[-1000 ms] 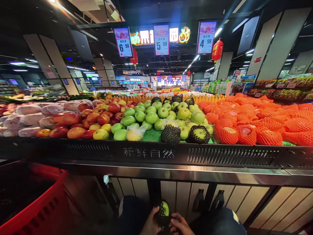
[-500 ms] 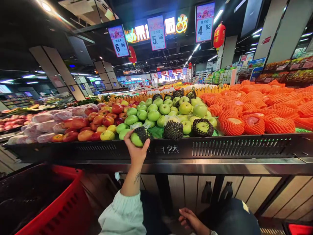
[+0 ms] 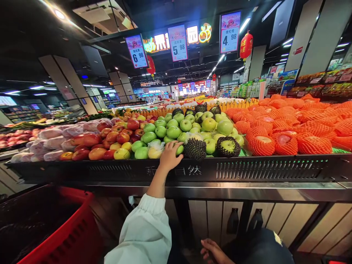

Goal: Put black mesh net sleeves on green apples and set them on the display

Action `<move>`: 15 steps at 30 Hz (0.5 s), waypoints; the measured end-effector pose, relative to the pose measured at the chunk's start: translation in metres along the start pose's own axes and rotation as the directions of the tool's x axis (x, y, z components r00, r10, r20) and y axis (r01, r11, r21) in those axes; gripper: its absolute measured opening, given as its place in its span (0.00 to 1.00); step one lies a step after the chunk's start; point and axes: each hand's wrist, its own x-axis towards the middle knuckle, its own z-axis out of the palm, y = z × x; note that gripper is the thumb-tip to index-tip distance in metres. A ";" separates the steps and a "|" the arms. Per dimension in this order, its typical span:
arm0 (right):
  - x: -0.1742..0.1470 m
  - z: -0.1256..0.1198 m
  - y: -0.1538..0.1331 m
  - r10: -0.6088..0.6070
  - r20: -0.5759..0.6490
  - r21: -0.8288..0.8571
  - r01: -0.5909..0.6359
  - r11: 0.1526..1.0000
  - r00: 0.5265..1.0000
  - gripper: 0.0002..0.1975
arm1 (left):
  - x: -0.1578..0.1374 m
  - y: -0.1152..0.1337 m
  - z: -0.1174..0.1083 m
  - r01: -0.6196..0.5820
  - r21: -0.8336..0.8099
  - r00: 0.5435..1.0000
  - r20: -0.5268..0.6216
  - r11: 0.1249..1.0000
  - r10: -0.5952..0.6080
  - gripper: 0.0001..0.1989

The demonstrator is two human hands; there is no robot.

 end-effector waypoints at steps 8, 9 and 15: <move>0.009 -0.002 0.008 -0.013 -0.012 -0.003 0.013 1.000 1.000 0.40 | -0.021 0.003 0.005 -0.139 -0.047 0.982 -0.135 0.989 0.132 0.29; 0.009 -0.003 0.008 -0.016 -0.013 -0.002 0.016 1.000 1.000 0.39 | -0.032 0.006 0.011 -0.153 -0.035 0.972 -0.185 0.988 0.144 0.30; 0.012 -0.010 0.016 0.013 -0.056 -0.022 -0.014 1.000 0.998 0.32 | -0.139 -0.002 0.048 -0.247 -0.042 0.965 -0.101 0.968 0.241 0.29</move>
